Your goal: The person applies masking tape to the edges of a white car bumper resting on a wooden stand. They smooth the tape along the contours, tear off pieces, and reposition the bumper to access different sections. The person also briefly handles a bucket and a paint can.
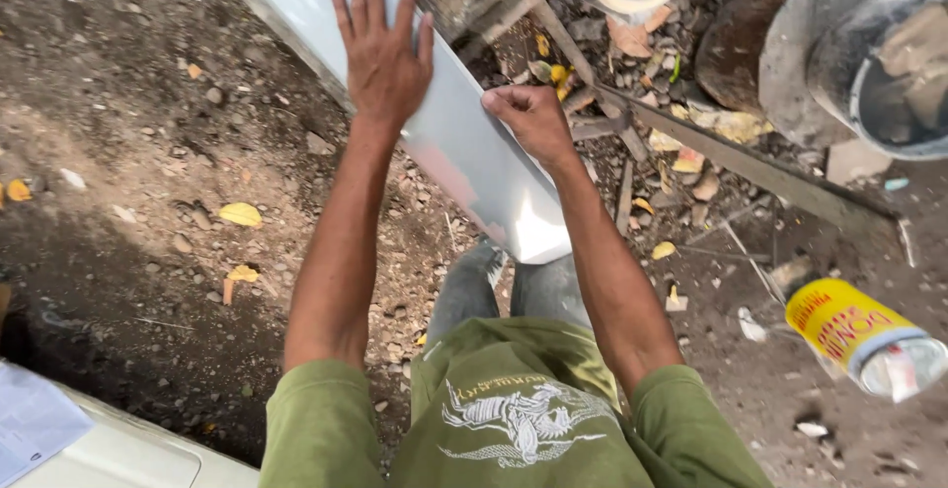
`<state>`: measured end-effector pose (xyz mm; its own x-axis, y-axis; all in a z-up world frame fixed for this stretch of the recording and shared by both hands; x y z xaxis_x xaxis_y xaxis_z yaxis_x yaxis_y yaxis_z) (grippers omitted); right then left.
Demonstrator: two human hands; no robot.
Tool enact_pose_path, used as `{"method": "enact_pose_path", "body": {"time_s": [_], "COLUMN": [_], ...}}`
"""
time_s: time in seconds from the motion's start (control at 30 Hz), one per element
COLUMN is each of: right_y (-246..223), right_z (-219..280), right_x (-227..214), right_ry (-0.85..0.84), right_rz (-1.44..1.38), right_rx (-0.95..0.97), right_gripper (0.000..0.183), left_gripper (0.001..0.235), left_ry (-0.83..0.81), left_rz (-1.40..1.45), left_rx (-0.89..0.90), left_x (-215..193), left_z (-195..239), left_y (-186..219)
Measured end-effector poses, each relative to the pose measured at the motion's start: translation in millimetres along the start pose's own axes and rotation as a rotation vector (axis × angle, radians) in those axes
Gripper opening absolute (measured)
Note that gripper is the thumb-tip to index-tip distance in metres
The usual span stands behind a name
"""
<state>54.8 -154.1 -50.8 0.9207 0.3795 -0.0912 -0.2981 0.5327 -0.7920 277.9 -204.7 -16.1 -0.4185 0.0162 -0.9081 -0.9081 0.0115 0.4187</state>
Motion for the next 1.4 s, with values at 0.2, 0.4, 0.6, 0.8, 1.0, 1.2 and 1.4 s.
{"method": "enact_pose_path", "body": {"time_s": [0.2,0.4,0.6,0.8,1.0,1.2,1.4], "right_y": [59.5,102.8,142.2,155.5,206.2,239.3,222.5], "right_z": [58.3,102.7,138.0,149.2,172.5,182.8,187.6], "right_x": [-36.7,-66.5,-98.6,-121.0,-140.1,-132.4,-122.2], "right_ry": [-0.068,-0.115,-0.226,-0.321,-0.303,-0.182,-0.167], "right_rz": [0.115,0.187,0.313,0.274,-0.091,-0.276,-0.492], "right_rx": [0.110,0.193,0.262,0.338,0.451,0.364,0.428], "right_gripper": [0.029,0.028,0.030,0.037,0.040,0.034,0.041], "left_gripper": [0.050,0.050,0.053,0.053,0.055,0.054,0.049], "left_ry": [-0.092,-0.100,-0.108,-0.147,-0.200,-0.193,-0.178], "left_rz": [0.031,-0.002,0.026,0.016,0.032,-0.005,0.057], "left_rx": [-0.081,-0.074,-0.096,-0.091,-0.167,-0.159,-0.115], "left_x": [-8.4,-15.4,-13.2,2.3,-14.1,-5.3,-10.9], "left_z": [-6.1,-5.2,0.9,2.4,-2.2,1.7,2.6], "left_y": [3.5,5.7,2.6,-11.7,2.9,-4.0,-5.0]}}
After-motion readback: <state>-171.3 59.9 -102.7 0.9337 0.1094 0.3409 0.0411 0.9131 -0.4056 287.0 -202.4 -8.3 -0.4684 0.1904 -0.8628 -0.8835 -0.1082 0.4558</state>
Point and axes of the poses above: each hand's wrist, its own z-axis away from the middle knuckle, its own x-axis out of the palm, y = z × x, the point moved 7 cm from there along -z, towards the middle knuckle, and after that the axes turned 6 degrees about z, right-handed, at the moved point
